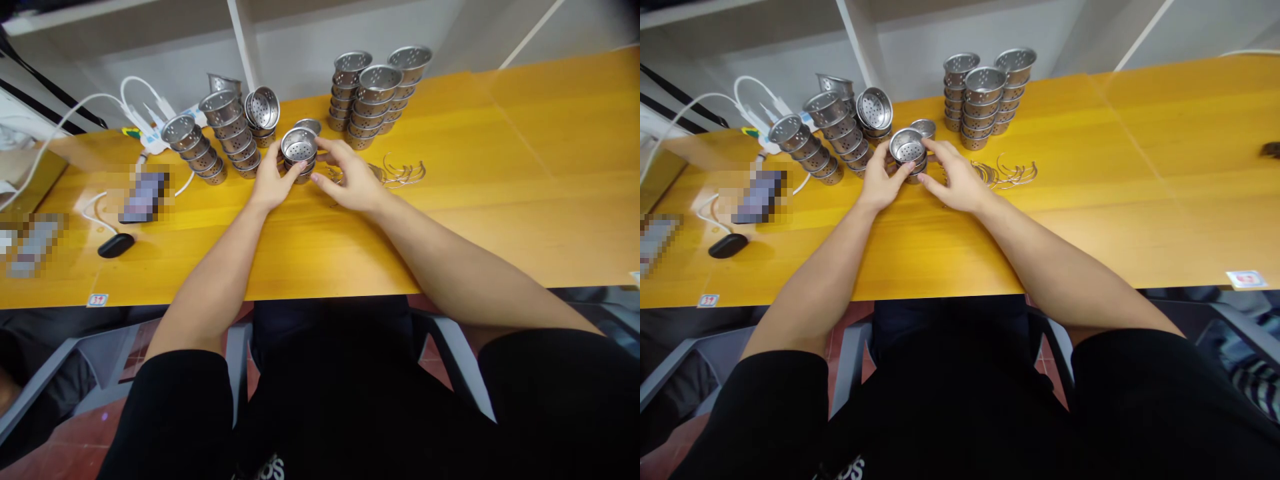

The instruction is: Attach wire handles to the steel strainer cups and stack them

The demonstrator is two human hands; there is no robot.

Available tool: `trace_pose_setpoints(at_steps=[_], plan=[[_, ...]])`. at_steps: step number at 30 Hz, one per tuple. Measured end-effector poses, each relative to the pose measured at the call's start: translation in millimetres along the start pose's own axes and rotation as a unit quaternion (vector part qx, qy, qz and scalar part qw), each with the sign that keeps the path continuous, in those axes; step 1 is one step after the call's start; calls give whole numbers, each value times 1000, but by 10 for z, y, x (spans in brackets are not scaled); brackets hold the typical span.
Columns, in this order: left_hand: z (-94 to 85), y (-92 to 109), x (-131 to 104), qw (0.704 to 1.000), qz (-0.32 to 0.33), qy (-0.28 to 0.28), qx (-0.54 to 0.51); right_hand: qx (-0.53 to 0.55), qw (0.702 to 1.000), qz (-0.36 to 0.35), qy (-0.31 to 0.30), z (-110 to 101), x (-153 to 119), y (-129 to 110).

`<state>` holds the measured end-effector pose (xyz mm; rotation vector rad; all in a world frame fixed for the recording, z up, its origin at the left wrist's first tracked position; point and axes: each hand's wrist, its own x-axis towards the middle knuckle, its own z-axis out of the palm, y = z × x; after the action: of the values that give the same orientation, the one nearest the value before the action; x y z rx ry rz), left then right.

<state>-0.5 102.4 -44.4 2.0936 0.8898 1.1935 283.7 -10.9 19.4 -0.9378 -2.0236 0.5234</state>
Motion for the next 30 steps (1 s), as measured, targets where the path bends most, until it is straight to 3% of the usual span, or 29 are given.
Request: trace_pose_setpoints(at_steps=[6,10,17,21,25,30], plan=[[12,20,-7,1000,-4,4,14,-22,998,49,-17,-9,3,-194],[56,130,-55,1000,-6,19,21,-4,999,49,-12,27,1,-150],[143,181,-141,999,-28,19,1,-60,996,56,44,-114,114,221],[103,111,-146,999,-41,2,20,-115,991,67,-19,-197,396,551],[59,92,-163,999,-51,-1,13,-143,987,66,-30,-87,722,821],[36,48,-190,999,-47,-9,1,-176,981,61,-45,42,995,832]])
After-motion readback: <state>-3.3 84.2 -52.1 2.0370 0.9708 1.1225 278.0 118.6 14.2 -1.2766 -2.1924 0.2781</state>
